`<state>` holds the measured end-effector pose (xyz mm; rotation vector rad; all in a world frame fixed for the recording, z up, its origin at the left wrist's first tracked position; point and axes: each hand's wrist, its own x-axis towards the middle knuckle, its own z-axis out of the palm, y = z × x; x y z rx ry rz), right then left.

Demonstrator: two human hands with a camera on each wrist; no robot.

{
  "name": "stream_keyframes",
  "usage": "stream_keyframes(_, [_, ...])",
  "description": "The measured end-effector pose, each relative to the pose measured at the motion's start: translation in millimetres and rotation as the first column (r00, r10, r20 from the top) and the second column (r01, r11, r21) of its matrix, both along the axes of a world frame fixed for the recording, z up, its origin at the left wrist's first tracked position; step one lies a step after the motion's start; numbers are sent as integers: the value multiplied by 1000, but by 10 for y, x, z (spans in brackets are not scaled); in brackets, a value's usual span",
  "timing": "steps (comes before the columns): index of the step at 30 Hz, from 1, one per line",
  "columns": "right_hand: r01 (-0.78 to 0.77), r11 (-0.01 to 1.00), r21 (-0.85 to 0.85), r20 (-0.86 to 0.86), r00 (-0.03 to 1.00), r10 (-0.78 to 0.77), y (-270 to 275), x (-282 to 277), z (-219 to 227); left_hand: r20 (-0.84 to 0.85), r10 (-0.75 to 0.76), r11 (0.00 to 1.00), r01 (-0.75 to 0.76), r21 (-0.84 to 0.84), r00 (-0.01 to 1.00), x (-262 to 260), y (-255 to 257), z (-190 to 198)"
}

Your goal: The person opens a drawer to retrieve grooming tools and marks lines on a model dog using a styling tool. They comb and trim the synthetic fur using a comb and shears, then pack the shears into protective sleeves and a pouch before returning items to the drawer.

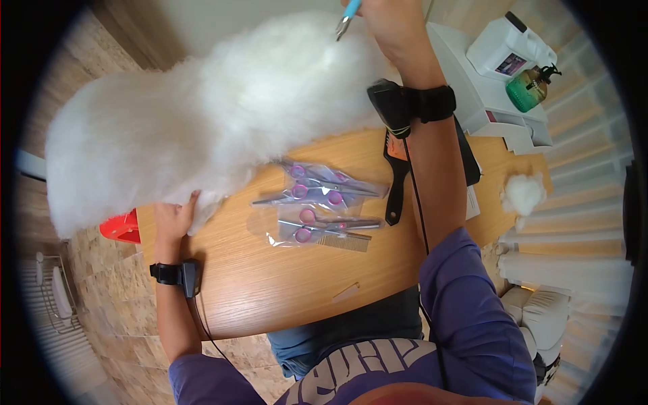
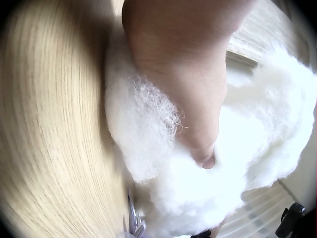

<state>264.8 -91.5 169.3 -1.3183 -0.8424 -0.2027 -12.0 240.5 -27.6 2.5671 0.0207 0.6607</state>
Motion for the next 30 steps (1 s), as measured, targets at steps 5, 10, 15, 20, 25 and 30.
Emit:
stream_keyframes(5, [330,929,-170,223,931,-290,-39,127,-70,-32,20,997,-23,-70,999,19,-15,12])
stream_keyframes(10, [365,909,-203,97,931,-352,-134,27,45,52,-18,999,20,-33,999,38,-20,-5])
stream_keyframes(15, [-22,893,-449,152,983,101,-70,-194,104,6,30,999,-29,-46,1000,35,13,-52])
stream_keyframes(20, [-48,919,-392,75,994,84,-47,-274,130,7,1,993,-1,-121,1000,39,-128,107])
stream_keyframes(25, [-24,686,-727,199,949,245,-268,-150,178,79,-49,996,54,-64,996,97,-183,196])
stream_keyframes(30, [161,885,-436,357,934,6,-225,-425,210,55,-43,997,46,-59,998,75,-208,299])
